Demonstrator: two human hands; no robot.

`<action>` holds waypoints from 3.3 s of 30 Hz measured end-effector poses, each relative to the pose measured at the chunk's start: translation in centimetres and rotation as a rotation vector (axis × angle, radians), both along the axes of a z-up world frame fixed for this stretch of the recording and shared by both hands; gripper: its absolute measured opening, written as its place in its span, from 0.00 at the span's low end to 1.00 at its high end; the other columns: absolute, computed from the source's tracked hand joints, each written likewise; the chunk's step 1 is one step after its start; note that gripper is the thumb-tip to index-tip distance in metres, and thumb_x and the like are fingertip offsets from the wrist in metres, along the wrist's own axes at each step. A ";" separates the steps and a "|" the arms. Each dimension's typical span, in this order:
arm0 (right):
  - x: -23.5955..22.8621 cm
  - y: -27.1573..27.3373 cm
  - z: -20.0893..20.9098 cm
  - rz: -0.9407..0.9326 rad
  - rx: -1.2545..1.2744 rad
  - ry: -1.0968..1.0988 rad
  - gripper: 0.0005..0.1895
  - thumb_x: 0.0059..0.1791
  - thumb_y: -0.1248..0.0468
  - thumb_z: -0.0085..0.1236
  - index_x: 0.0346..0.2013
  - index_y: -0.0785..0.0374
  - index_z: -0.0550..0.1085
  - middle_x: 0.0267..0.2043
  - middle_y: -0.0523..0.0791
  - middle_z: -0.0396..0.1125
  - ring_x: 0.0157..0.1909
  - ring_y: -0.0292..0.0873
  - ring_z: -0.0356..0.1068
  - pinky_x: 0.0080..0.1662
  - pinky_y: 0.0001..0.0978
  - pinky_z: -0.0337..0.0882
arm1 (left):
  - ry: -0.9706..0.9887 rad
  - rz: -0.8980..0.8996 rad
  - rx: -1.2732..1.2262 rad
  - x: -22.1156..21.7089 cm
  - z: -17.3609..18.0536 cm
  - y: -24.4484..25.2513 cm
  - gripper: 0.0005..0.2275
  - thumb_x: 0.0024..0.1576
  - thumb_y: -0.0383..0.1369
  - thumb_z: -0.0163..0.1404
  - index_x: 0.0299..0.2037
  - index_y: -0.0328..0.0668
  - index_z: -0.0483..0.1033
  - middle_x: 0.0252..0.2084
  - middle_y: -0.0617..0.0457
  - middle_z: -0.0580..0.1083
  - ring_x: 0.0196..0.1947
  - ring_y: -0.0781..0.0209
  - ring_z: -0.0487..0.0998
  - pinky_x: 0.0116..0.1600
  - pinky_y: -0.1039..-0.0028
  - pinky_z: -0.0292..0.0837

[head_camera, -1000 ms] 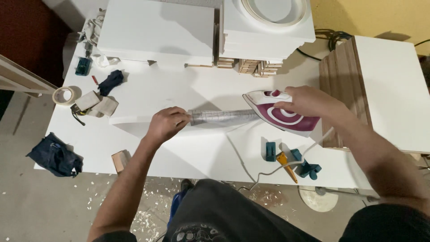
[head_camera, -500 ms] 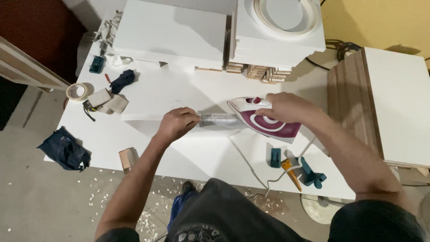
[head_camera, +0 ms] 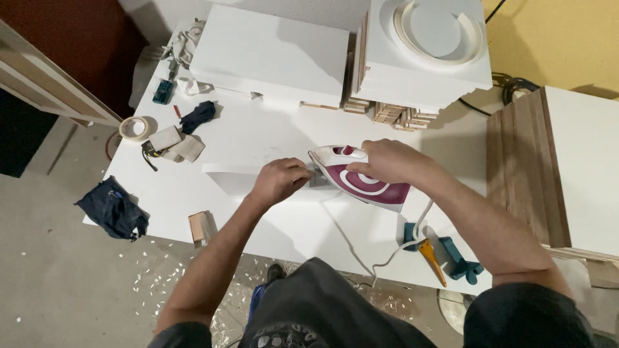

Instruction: The person places a white board on a workbench and aligns a strip of edge banding along its edge. They use a household iron to heat and adhere the banding to the board. Afterward, they use a sanding block to smooth the edge of the board.

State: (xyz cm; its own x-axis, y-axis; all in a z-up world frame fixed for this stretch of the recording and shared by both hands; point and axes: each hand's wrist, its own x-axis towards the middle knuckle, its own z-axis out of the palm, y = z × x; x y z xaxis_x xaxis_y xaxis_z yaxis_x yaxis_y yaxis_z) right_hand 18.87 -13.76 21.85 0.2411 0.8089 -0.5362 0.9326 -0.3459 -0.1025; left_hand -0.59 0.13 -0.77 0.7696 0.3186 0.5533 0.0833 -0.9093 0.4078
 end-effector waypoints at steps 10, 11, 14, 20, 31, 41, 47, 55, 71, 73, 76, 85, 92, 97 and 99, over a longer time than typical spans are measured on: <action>4.7 -4.6 0.6 -0.096 -0.042 -0.044 0.36 0.53 0.37 0.43 0.53 0.68 0.72 0.44 0.61 0.74 0.51 0.67 0.75 0.50 0.56 0.74 | 0.039 -0.004 0.005 -0.1 -0.2 0.3 0.04 0.53 0.31 0.63 0.34 0.55 0.83 0.38 0.60 0.79 0.37 0.60 0.82 0.42 0.71 0.77; 5.5 -5.3 0.5 -0.113 -0.044 -0.070 0.35 0.52 0.37 0.44 0.52 0.67 0.72 0.44 0.62 0.74 0.52 0.66 0.74 0.51 0.55 0.74 | 0.048 0.009 0.010 -0.1 -0.5 0.4 0.02 0.54 0.33 0.62 0.34 0.56 0.83 0.39 0.61 0.79 0.38 0.60 0.82 0.43 0.71 0.77; 8.7 -7.5 -0.5 -0.146 -0.047 -0.113 0.35 0.52 0.37 0.44 0.51 0.66 0.72 0.45 0.63 0.74 0.53 0.66 0.74 0.53 0.54 0.74 | 0.060 0.032 0.029 -0.1 -0.8 0.6 0.01 0.55 0.35 0.61 0.34 0.56 0.83 0.39 0.61 0.79 0.39 0.61 0.82 0.44 0.71 0.77; 9.9 -9.8 0.6 -0.217 -0.036 -0.109 0.33 0.53 0.39 0.43 0.51 0.67 0.73 0.46 0.64 0.74 0.54 0.66 0.74 0.54 0.52 0.74 | 0.067 0.043 0.051 0.0 -1.2 0.8 0.02 0.57 0.35 0.60 0.32 0.58 0.83 0.39 0.63 0.79 0.39 0.63 0.82 0.45 0.73 0.77; 7.6 -6.4 -1.0 -0.110 -0.030 -0.095 0.37 0.50 0.33 0.44 0.52 0.63 0.72 0.46 0.63 0.74 0.54 0.64 0.74 0.54 0.53 0.74 | 0.032 0.053 0.110 0.2 -2.4 1.0 0.02 0.56 0.36 0.60 0.31 0.58 0.81 0.40 0.64 0.78 0.39 0.63 0.82 0.44 0.72 0.77; 3.3 -3.1 0.1 -0.062 -0.028 -0.043 0.34 0.52 0.37 0.45 0.52 0.65 0.72 0.45 0.63 0.73 0.52 0.66 0.74 0.51 0.54 0.74 | -0.189 0.220 0.200 0.7 -6.6 -2.9 0.03 0.54 0.39 0.60 0.31 0.60 0.80 0.35 0.62 0.73 0.37 0.60 0.78 0.43 0.72 0.73; 2.7 -1.8 -0.7 -0.068 -0.031 -0.031 0.33 0.52 0.39 0.45 0.52 0.67 0.72 0.43 0.63 0.74 0.50 0.66 0.75 0.49 0.54 0.75 | 0.252 0.350 -0.747 1.3 -4.7 -5.4 0.21 0.54 0.56 0.58 0.40 0.47 0.82 0.35 0.49 0.82 0.39 0.48 0.84 0.41 0.63 0.79; 0.8 -0.2 -0.6 -0.095 -0.014 -0.018 0.30 0.53 0.41 0.46 0.49 0.67 0.73 0.39 0.61 0.74 0.47 0.64 0.76 0.46 0.51 0.75 | 0.001 0.281 -1.145 2.1 -6.1 -4.9 0.17 0.53 0.45 0.66 0.18 0.50 0.76 0.15 0.58 0.71 0.23 0.69 0.69 0.30 0.76 0.63; -7.0 4.8 0.0 -0.040 0.016 -0.003 0.32 0.54 0.42 0.45 0.52 0.70 0.72 0.43 0.61 0.74 0.49 0.64 0.76 0.48 0.53 0.76 | 0.003 0.333 -1.136 -6.7 -2.0 -0.2 0.14 0.54 0.44 0.65 0.23 0.46 0.81 0.19 0.52 0.76 0.26 0.66 0.70 0.33 0.73 0.68; -7.9 5.7 -0.3 -0.013 0.029 0.008 0.32 0.54 0.43 0.44 0.51 0.72 0.72 0.44 0.63 0.74 0.50 0.66 0.75 0.48 0.54 0.76 | -0.004 0.341 -1.152 -8.0 -3.1 0.8 0.13 0.54 0.44 0.66 0.24 0.46 0.82 0.20 0.53 0.76 0.27 0.66 0.70 0.34 0.74 0.68; -9.4 7.0 -0.7 -0.011 0.047 0.018 0.33 0.54 0.41 0.44 0.52 0.71 0.72 0.43 0.61 0.74 0.49 0.64 0.76 0.47 0.53 0.77 | 0.030 0.386 -1.122 -10.2 -3.2 2.2 0.13 0.55 0.45 0.65 0.26 0.47 0.83 0.22 0.52 0.78 0.28 0.65 0.73 0.35 0.73 0.69; -11.2 8.0 -0.5 0.046 0.042 0.019 0.33 0.55 0.42 0.44 0.53 0.73 0.71 0.45 0.63 0.73 0.50 0.68 0.75 0.48 0.58 0.76 | -0.025 0.393 0.074 -14.9 -0.4 7.6 0.11 0.51 0.40 0.66 0.43 0.59 0.82 0.39 0.61 0.76 0.41 0.58 0.80 0.45 0.69 0.74; -9.2 5.9 0.6 -0.075 -0.023 -0.011 0.33 0.54 0.42 0.44 0.55 0.71 0.71 0.48 0.63 0.73 0.53 0.68 0.73 0.51 0.58 0.75 | 0.054 0.094 0.042 -15.1 2.3 9.3 0.03 0.54 0.31 0.62 0.35 0.55 0.84 0.40 0.61 0.81 0.41 0.58 0.83 0.47 0.68 0.76; -8.3 4.9 0.9 -0.127 -0.046 -0.030 0.34 0.54 0.41 0.43 0.54 0.70 0.71 0.48 0.63 0.73 0.53 0.67 0.74 0.52 0.56 0.75 | 0.038 0.073 0.107 -15.0 2.3 9.6 0.03 0.53 0.32 0.62 0.33 0.55 0.83 0.39 0.61 0.80 0.39 0.59 0.82 0.45 0.68 0.76; -8.6 5.2 0.7 -0.114 -0.047 -0.035 0.35 0.54 0.40 0.43 0.54 0.70 0.71 0.48 0.63 0.73 0.53 0.67 0.74 0.52 0.57 0.75 | 0.018 0.067 0.128 -15.0 1.9 9.6 0.03 0.54 0.32 0.62 0.32 0.57 0.82 0.39 0.64 0.80 0.39 0.62 0.82 0.44 0.71 0.76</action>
State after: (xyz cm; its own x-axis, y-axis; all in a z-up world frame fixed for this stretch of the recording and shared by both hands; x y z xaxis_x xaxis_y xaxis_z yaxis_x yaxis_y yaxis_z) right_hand 10.26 -8.52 22.53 0.3497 0.7492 -0.5626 0.8897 -0.4537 -0.0512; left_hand -15.62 9.76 1.17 0.7594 0.2973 0.5787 0.1520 -0.9460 0.2864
